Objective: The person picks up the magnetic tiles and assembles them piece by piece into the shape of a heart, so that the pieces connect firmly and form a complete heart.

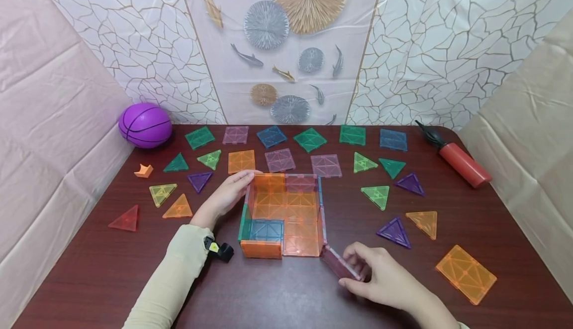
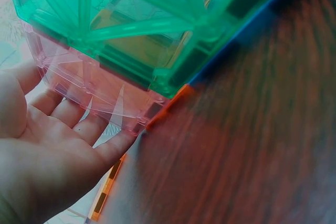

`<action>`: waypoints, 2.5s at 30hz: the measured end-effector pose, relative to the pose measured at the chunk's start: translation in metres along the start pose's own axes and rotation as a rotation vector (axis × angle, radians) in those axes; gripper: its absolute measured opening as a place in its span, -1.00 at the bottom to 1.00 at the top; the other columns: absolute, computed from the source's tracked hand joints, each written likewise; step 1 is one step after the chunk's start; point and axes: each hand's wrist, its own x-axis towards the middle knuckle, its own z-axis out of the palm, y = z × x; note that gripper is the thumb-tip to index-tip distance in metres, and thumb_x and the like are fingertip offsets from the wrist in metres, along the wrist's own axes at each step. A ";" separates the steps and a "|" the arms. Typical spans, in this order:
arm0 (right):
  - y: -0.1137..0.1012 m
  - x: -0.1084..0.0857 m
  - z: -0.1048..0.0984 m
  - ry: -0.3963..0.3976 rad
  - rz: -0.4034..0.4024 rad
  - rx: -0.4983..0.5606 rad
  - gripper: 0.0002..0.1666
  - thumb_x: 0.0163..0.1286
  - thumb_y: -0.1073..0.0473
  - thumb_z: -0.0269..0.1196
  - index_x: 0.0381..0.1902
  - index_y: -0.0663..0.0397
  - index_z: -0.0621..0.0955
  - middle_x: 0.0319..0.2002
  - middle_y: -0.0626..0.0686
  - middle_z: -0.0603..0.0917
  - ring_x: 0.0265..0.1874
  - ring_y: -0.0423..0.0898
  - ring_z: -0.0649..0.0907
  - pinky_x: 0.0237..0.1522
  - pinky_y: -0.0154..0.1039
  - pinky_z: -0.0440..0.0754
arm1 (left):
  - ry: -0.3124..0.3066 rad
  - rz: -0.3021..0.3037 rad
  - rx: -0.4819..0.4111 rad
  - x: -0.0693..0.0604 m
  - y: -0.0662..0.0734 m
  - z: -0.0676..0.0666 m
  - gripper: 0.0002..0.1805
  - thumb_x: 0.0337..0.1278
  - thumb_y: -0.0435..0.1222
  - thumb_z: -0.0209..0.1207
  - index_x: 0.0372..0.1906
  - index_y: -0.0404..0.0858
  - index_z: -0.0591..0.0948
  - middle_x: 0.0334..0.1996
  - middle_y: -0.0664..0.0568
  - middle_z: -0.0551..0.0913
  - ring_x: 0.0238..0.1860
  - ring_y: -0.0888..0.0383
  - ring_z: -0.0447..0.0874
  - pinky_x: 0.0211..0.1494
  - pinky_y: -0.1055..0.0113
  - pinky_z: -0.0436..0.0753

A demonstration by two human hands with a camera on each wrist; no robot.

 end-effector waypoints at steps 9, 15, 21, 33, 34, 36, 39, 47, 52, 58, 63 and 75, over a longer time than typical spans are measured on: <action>-0.004 0.008 0.000 -0.113 -0.054 0.123 -0.23 0.14 0.30 0.43 0.25 0.16 0.31 -0.32 -0.11 0.63 -0.44 -0.34 0.60 -0.51 -0.33 0.61 | 0.010 -0.005 0.008 0.001 0.001 -0.001 -0.54 0.51 -0.12 -0.13 0.29 -0.31 0.43 0.20 -0.17 0.49 0.26 0.03 0.42 0.42 0.11 0.26; -0.007 0.014 -0.004 -0.180 -0.071 0.050 -0.12 0.11 0.15 0.47 0.35 0.12 0.35 -0.19 -0.18 0.60 -0.33 -0.31 0.57 -0.42 -0.35 0.59 | 0.007 -0.005 0.007 0.001 0.002 -0.001 -0.53 0.50 -0.10 -0.12 0.29 -0.31 0.43 0.20 -0.17 0.49 0.26 0.04 0.42 0.42 0.11 0.26; -0.010 0.024 -0.011 -0.164 -0.137 -0.152 -0.12 -0.05 0.00 0.52 0.28 -0.09 0.48 -0.12 -0.14 0.43 -0.29 -0.28 0.45 -0.38 -0.42 0.45 | -0.002 -0.004 0.002 0.000 0.001 -0.001 -0.53 0.51 -0.11 -0.13 0.29 -0.32 0.42 0.20 -0.18 0.48 0.25 0.03 0.42 0.42 0.11 0.25; -0.008 0.057 -0.012 -0.110 -0.348 -0.301 -0.59 0.08 -0.03 0.41 -0.05 -0.23 0.66 0.16 0.00 0.56 0.41 -0.03 0.26 0.46 -0.19 -0.36 | -0.009 0.005 0.007 0.000 0.000 -0.002 -0.53 0.51 -0.12 -0.13 0.28 -0.34 0.42 0.20 -0.21 0.48 0.28 -0.02 0.39 0.43 0.09 0.23; -0.007 0.059 -0.011 -0.118 -0.365 -0.294 -0.64 0.10 -0.04 0.39 -0.10 -0.22 0.67 0.12 -0.01 0.59 0.41 -0.04 0.26 0.45 -0.15 -0.44 | -0.009 0.005 0.009 0.000 0.000 -0.002 -0.53 0.51 -0.12 -0.13 0.28 -0.34 0.42 0.20 -0.20 0.48 0.28 -0.01 0.39 0.43 0.09 0.23; -0.007 0.061 -0.009 -0.134 -0.378 -0.288 -0.73 0.11 -0.05 0.37 -0.18 -0.25 0.68 0.04 -0.07 0.64 0.42 -0.05 0.26 0.44 -0.09 -0.49 | -0.010 0.006 0.012 0.000 0.000 -0.002 -0.53 0.51 -0.12 -0.13 0.28 -0.34 0.42 0.20 -0.20 0.48 0.29 -0.02 0.39 0.44 0.09 0.22; -0.008 0.064 -0.008 -0.143 -0.382 -0.285 -0.80 0.12 -0.05 0.36 -0.26 -0.27 0.68 -0.07 -0.14 0.68 0.39 -0.02 0.31 0.42 -0.01 -0.51 | -0.010 0.008 0.011 0.000 0.000 -0.001 -0.53 0.51 -0.12 -0.13 0.28 -0.34 0.42 0.20 -0.21 0.49 0.28 -0.02 0.40 0.43 0.08 0.23; -0.010 0.071 0.001 -0.074 -0.403 -0.285 -0.77 0.01 0.09 0.47 -0.34 -0.26 0.68 -0.34 -0.34 0.65 0.13 0.02 0.56 0.45 -0.04 -0.44 | 0.004 0.003 0.006 0.000 0.001 0.000 -0.53 0.50 -0.12 -0.12 0.27 -0.34 0.43 0.18 -0.20 0.50 0.22 0.03 0.45 0.42 0.10 0.26; -0.009 0.072 0.011 0.000 -0.363 -0.304 -0.75 -0.02 0.19 0.49 -0.37 -0.22 0.68 -0.39 -0.34 0.65 -0.01 0.02 0.62 0.47 -0.09 -0.39 | 0.004 0.004 0.009 0.001 0.000 0.001 -0.53 0.50 -0.12 -0.12 0.27 -0.34 0.43 0.19 -0.20 0.49 0.26 0.01 0.42 0.42 0.10 0.26; -0.010 0.072 0.019 0.065 -0.318 -0.331 -0.82 0.03 0.16 0.48 -0.41 -0.17 0.68 -0.42 -0.32 0.66 -0.06 -0.01 0.63 0.48 -0.09 -0.31 | 0.008 0.001 0.004 0.000 -0.001 0.001 -0.53 0.50 -0.11 -0.11 0.27 -0.33 0.43 0.20 -0.20 0.49 0.27 0.01 0.41 0.42 0.10 0.25; -0.013 0.072 0.024 0.129 -0.268 -0.388 -0.75 -0.04 0.22 0.52 -0.41 -0.11 0.66 -0.39 -0.24 0.69 -0.12 -0.04 0.64 0.48 -0.03 -0.19 | 0.010 0.008 -0.001 -0.001 0.000 0.002 -0.53 0.50 -0.12 -0.12 0.28 -0.34 0.43 0.19 -0.21 0.49 0.24 -0.01 0.43 0.41 0.08 0.27; -0.012 0.070 0.026 0.155 -0.256 -0.380 -0.69 -0.07 0.23 0.53 -0.34 -0.08 0.66 -0.25 -0.19 0.68 -0.02 -0.03 0.60 0.49 -0.14 -0.11 | 0.058 -0.011 -0.015 -0.004 0.003 0.010 -0.51 0.52 -0.12 -0.16 0.36 -0.29 0.37 0.29 -0.13 0.43 0.34 0.02 0.33 0.44 0.10 0.21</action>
